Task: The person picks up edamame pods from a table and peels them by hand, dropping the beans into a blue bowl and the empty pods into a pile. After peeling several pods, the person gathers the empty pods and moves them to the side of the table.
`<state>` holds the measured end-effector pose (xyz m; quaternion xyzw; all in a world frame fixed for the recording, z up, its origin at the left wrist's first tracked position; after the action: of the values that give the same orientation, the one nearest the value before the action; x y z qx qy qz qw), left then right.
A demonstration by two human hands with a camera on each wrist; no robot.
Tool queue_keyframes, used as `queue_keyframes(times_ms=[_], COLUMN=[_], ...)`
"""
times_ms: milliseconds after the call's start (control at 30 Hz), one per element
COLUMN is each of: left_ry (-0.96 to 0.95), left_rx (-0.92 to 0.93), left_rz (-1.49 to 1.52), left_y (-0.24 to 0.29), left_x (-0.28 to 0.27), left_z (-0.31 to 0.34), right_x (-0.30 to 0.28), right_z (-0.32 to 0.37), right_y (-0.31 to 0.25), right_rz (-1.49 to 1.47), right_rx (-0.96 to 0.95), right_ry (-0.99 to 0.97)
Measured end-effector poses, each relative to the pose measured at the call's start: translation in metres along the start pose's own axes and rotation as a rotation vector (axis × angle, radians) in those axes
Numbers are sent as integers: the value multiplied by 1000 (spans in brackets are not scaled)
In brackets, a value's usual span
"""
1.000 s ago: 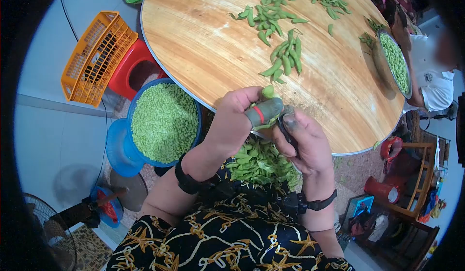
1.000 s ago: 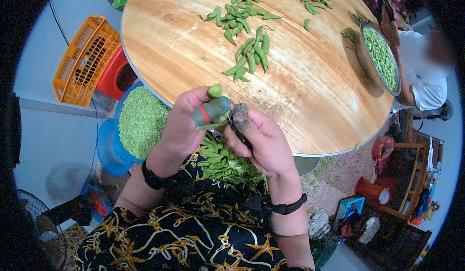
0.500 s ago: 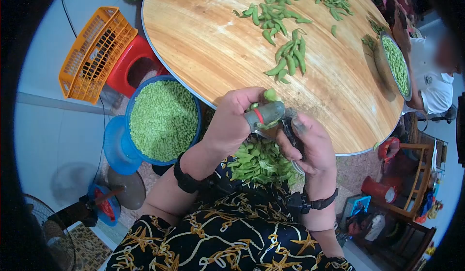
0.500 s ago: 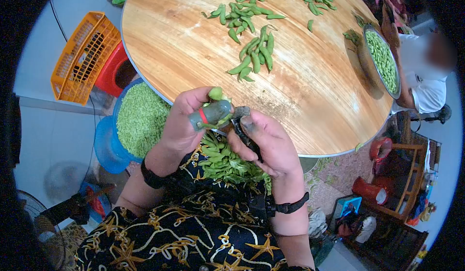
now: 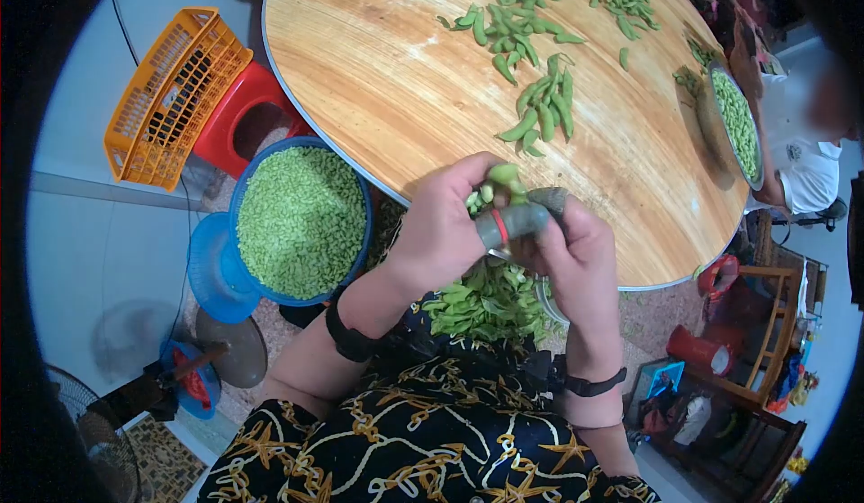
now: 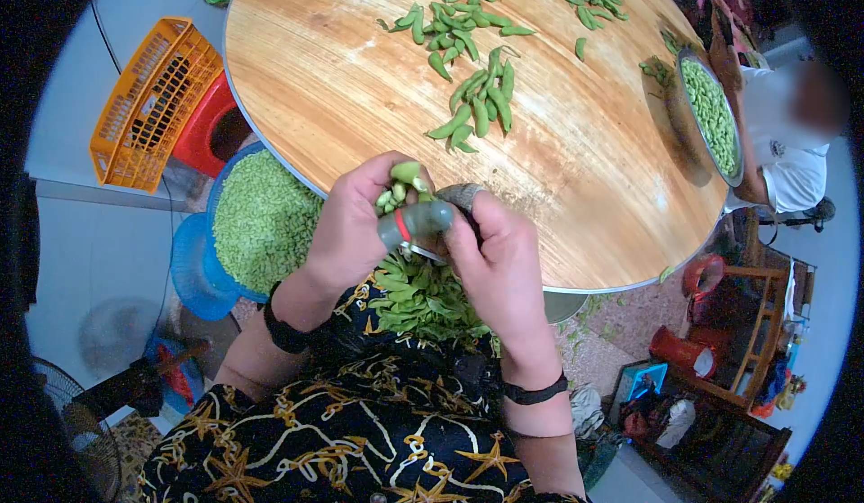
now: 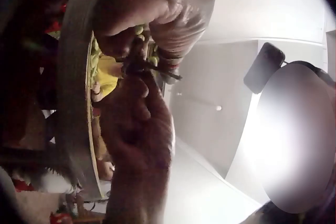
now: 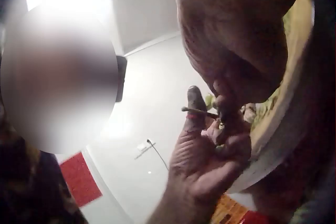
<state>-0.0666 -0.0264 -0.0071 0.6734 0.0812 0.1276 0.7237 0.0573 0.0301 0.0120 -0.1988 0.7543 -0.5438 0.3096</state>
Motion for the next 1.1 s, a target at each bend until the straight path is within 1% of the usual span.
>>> queue_keyframes(times_ms=[33, 67, 100, 133, 167, 200, 267, 300, 333, 367, 400, 433, 467, 500, 533, 567, 600, 633, 667, 700, 733, 800, 833, 867, 900, 933, 1000, 1067, 1100], left_ry=[19, 36, 35, 29, 23, 24, 42, 40, 77, 115, 115, 149, 183, 184, 214, 244, 246, 271, 296, 294, 270, 243, 155, 66, 66, 59, 52, 134, 145], left_rx=[-69, -137, -135, -176, -218, -217, -179, -180, -168, -155, -154, -159, -163, -160, -96, -36, -40, 3, 47, 44, 7, -21, -77, -134, -134, -101, -71, 157, 219], left_rz=[57, 113, 114, 254, 393, 394, 530, 529, 407, 284, 282, 142, 3, 2, -100, -200, -199, -164, -130, -131, -141, -150, -238, -327, -329, -357, -386, -428, -478], left_y=[0, -1, -2, -4, -7, -8, -11, -11, -11, -10, -6, -1, 3, 4, 7, 8, 4, 1, -1, 0, 2, 9, 10, 9, 8, 9, 5, 8, 11], left_x=[-1, -2, -3, -5, -7, -9, -13, -13, -13, -14, -13, -12, -12, -13, -14, -15, -13, -12, -11, -10, -7, -6, -6, -5, -4, -3, -1, -2, -3], left_z=[0, 0, 0, 0, 0, 0, -1, -1, -1, -1, 0, 1, 2, 2, 1, 2, 1, -2, -2, -1, 1, 0, 0, 1, 1, 2, 2, 0, -1], right_x=[0, -2, -3, -3, -7, -6, -9, -9, -8, -6, -4, -4, -4, -3, -5, -10, -13, -12, -9, -6, -4, -10, -11, -13, -15, -13, -13, -14, -13], right_z=[-3, -6, -9, -9, -14, -20, -35, -42, -49, -57, -62, -64, -65, -67, -66, -61, -55, -48, -42, -36, -29, -23, -19, -14, -11, -10, -7, -9, -10], right_y=[1, -2, 0, 5, 12, 16, 4, -5, -6, -9, -11, -8, -1, 3, 2, -1, -4, -8, -11, -12, -6, -13, -11, -7, -3, -2, -1, -2, -1], right_rz=[144, 147, -43, -235, -122, -122, 414, 588, 589, 758, 927, 927, 995, 1063, 1064, 1011, 957, 956, 597, 238, 172, 308, 308, 279, 250, 248, 238, 223, 211], right_rx=[-154, -156, 69, 294, 223, 223, -218, -148, -149, -196, -243, -243, -218, -194, -200, -198, -191, -191, -148, -100, -124, -118, -120, -143, -166, -166, -215, -170, -127], right_ry=[39, 40, 42, 44, 3, 2, 41, 67, 69, 34, -2, 0, -63, -126, -128, -46, 34, 31, 1, -24, -92, -86, -86, -31, 24, 26, 110, 93, 74])
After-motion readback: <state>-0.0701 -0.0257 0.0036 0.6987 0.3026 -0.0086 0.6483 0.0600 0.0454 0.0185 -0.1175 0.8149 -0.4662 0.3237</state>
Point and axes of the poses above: each hand's wrist, its own z-axis away from the middle knuckle, its own x-axis out of the palm, y = z × x, the point moved 4 cm from there along -z, towards the middle knuckle, and after that the axes turned 13 degrees about -x, right-handed, at the moved point
